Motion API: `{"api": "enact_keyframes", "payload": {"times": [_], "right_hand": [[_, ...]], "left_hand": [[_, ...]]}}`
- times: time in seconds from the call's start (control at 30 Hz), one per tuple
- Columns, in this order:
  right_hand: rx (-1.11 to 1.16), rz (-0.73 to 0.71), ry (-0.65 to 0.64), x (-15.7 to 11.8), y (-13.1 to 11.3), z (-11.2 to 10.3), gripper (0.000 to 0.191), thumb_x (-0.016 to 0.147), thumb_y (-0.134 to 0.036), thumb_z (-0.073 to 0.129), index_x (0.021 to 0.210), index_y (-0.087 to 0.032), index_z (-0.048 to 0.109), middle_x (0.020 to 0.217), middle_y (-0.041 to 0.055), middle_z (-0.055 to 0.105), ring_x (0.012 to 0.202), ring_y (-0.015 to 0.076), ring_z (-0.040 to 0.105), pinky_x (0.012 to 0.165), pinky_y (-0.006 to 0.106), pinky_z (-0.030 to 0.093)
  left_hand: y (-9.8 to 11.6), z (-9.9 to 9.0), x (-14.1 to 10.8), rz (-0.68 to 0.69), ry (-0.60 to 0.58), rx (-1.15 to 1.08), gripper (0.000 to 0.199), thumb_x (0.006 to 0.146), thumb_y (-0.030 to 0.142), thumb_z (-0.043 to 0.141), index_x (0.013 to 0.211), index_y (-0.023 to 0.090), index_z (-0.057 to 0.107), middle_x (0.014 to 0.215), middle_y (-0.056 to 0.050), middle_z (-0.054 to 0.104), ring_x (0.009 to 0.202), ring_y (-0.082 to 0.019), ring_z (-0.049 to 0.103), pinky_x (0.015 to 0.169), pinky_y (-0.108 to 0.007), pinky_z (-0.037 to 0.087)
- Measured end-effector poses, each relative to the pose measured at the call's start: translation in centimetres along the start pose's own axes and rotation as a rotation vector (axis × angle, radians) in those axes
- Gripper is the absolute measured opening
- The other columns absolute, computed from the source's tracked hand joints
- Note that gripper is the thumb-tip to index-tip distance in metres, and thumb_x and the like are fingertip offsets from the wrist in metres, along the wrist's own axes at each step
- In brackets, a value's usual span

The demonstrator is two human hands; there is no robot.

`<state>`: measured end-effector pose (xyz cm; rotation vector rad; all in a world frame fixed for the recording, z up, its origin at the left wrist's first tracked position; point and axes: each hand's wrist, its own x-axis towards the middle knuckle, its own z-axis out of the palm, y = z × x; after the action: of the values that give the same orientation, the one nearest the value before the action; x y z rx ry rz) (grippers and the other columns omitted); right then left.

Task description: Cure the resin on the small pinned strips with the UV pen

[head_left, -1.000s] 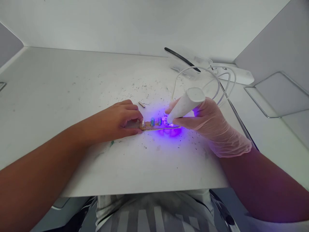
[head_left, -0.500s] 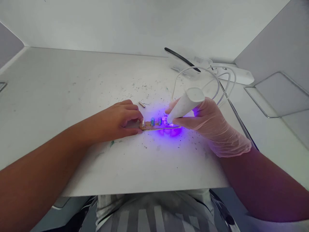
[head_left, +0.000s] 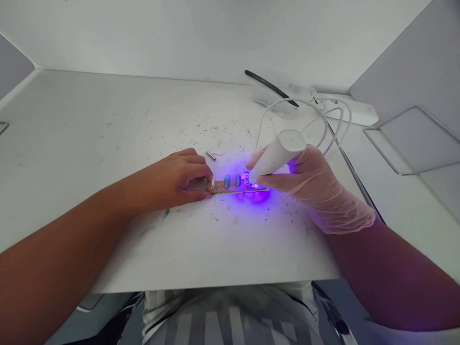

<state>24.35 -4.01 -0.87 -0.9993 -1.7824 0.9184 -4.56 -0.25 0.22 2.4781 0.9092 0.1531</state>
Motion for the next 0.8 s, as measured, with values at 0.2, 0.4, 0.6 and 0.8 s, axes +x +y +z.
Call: {"api": "enact_keyframes", "payload": {"times": [0.2,0.4,0.6,0.8], "right_hand": [[0.000,-0.011,-0.005,0.03,0.00,-0.06,0.014,0.076,-0.021,0.084,0.086,-0.028,0.077,0.082,-0.0035,0.077,0.080,0.0184,0.073,0.079,0.036,0.060],[-0.015,-0.012,0.013,0.00,0.03,-0.07,0.015,0.074,-0.020,0.084,0.084,-0.028,0.077,0.080,-0.0036,0.076,0.080,0.0187,0.073,0.080,0.037,0.060],[-0.003,-0.011,0.005,0.01,0.08,-0.06,0.016,0.075,-0.021,0.086,0.087,-0.028,0.078,0.082,-0.0035,0.077,0.081,0.0190,0.073,0.082,0.038,0.060],[-0.004,0.001,0.012,0.03,-0.05,-0.01,0.015,0.074,-0.022,0.086,0.084,-0.028,0.077,0.081,-0.0038,0.077,0.080,0.0189,0.073,0.079,0.037,0.060]], "left_hand": [[-0.04,-0.04,-0.04,0.001,-0.005,0.002,0.030,0.094,0.049,0.062,0.096,0.024,0.078,0.092,-0.006,0.070,0.096,-0.024,0.057,0.081,-0.036,0.045],[-0.15,-0.02,-0.11,0.001,-0.002,0.004,0.030,0.094,0.049,0.062,0.096,0.024,0.078,0.093,-0.006,0.070,0.097,-0.024,0.058,0.081,-0.035,0.045],[-0.19,0.04,-0.03,0.002,0.002,0.004,0.029,0.093,0.048,0.063,0.096,0.024,0.078,0.093,-0.006,0.070,0.097,-0.024,0.058,0.082,-0.036,0.046],[-0.22,0.03,-0.07,0.016,0.009,-0.001,0.029,0.094,0.049,0.063,0.096,0.024,0.078,0.092,-0.006,0.071,0.097,-0.023,0.058,0.080,-0.036,0.047]]}}
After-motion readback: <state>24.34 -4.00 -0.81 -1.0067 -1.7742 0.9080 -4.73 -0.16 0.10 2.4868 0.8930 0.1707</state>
